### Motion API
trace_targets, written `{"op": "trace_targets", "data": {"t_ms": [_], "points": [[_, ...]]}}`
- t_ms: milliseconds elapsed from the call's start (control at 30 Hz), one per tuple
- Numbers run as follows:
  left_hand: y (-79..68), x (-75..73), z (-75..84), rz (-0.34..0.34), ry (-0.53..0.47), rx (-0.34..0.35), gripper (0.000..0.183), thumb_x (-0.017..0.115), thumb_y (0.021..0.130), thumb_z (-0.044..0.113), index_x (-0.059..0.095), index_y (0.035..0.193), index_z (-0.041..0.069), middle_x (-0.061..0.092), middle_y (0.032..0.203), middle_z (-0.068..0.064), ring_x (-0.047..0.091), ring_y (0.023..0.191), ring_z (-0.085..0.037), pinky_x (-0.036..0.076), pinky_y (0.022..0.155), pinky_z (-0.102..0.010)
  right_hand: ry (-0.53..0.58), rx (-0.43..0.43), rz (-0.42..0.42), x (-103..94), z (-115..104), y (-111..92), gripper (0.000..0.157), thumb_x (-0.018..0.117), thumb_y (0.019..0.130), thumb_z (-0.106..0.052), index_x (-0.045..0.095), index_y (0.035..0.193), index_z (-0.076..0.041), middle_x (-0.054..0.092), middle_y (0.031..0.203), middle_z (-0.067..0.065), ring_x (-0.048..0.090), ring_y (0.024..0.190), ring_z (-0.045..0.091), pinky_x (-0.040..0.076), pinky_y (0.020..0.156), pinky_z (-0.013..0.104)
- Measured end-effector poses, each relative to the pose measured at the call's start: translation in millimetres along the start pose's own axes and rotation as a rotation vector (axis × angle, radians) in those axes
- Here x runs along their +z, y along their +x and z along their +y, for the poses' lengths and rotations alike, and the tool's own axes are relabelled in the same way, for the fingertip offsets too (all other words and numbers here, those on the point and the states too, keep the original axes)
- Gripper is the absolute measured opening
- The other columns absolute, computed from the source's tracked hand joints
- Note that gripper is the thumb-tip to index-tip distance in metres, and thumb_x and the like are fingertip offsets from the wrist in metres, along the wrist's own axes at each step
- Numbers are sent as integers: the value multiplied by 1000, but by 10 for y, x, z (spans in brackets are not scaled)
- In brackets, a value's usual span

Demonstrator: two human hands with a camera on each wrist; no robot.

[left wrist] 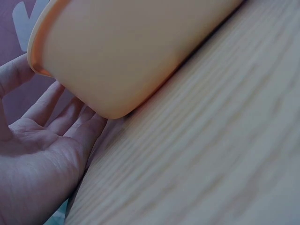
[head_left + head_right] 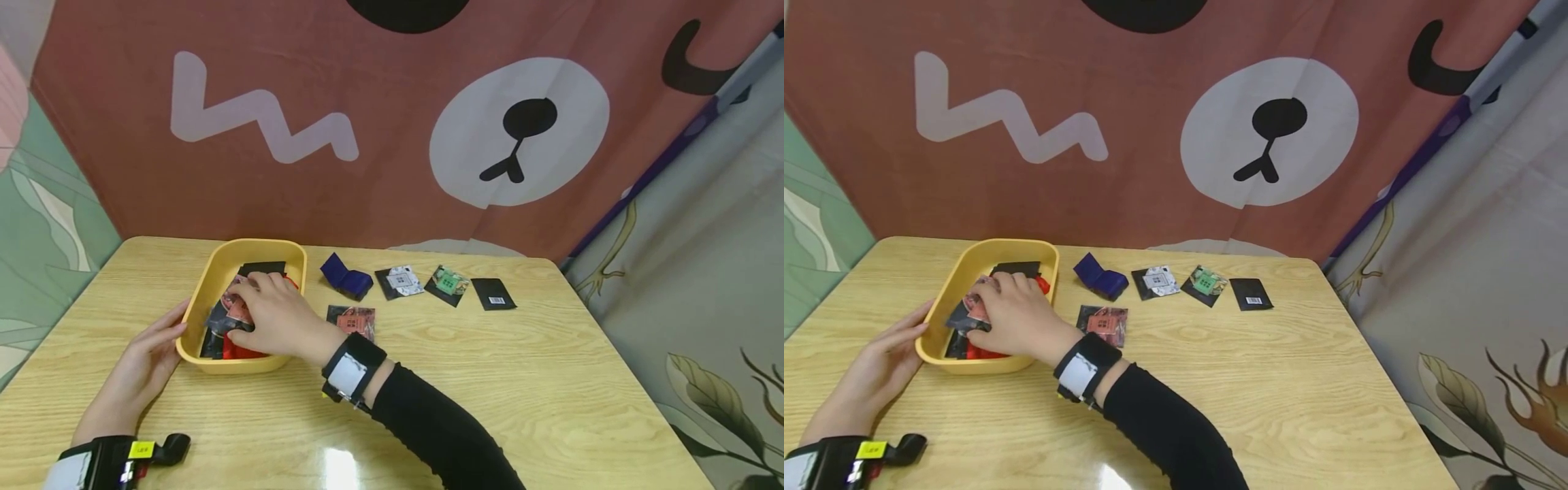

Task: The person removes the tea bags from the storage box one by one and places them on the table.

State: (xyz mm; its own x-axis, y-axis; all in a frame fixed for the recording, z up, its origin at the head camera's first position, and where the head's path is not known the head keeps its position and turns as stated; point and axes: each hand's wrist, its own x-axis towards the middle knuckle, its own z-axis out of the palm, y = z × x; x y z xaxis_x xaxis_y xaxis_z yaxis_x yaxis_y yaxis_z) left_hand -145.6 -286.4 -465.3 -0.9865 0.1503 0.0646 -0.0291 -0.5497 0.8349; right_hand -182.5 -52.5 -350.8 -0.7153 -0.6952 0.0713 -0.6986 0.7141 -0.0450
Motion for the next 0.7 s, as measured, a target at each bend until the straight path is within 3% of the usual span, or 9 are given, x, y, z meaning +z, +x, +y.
{"op": "trace_targets", "data": {"t_ms": [200, 333, 433, 600, 700], "points": [[0, -17, 8, 39, 26, -33, 44, 40, 105, 5, 57, 138, 28, 12, 162, 0, 51, 118, 3, 42, 97, -14, 19, 0, 41, -147, 71, -59, 67, 61, 91, -55, 45, 147, -23, 42, 148, 3, 37, 133, 19, 29, 113, 31], [-3, -21, 22, 71, 63, -68, 47, 42, 106, 9, 47, 147, 31, -1, 166, 1, 37, 134, 2, 33, 105, -17, 17, 3, 36, -239, 143, -129, 68, 62, 91, -54, 43, 149, -22, 40, 149, 4, 37, 133, 20, 31, 112, 33], [-5, -17, 28, 81, 70, -78, 48, 42, 106, 10, 44, 149, 32, -3, 166, 1, 28, 141, -1, 31, 106, -17, 24, -15, 42, -297, 228, -194, 69, 63, 91, -52, 43, 149, -20, 40, 149, 5, 37, 133, 20, 31, 113, 35], [3, 2, 29, 93, 65, -84, 49, 43, 105, 10, 42, 150, 31, -2, 166, 2, 19, 145, -6, 40, 97, -13, 49, -50, 68, -363, 430, -336, 71, 65, 90, -51, 43, 149, -17, 41, 149, 6, 38, 134, 22, 31, 113, 37], [14, 12, 36, 97, 74, -93, 52, 44, 105, 10, 36, 153, 30, -3, 166, 2, 11, 148, -11, 31, 108, -20, 67, -54, 79, -366, 571, -447, 73, 67, 90, -50, 42, 149, -16, 41, 148, 7, 38, 132, 22, 31, 113, 37]]}}
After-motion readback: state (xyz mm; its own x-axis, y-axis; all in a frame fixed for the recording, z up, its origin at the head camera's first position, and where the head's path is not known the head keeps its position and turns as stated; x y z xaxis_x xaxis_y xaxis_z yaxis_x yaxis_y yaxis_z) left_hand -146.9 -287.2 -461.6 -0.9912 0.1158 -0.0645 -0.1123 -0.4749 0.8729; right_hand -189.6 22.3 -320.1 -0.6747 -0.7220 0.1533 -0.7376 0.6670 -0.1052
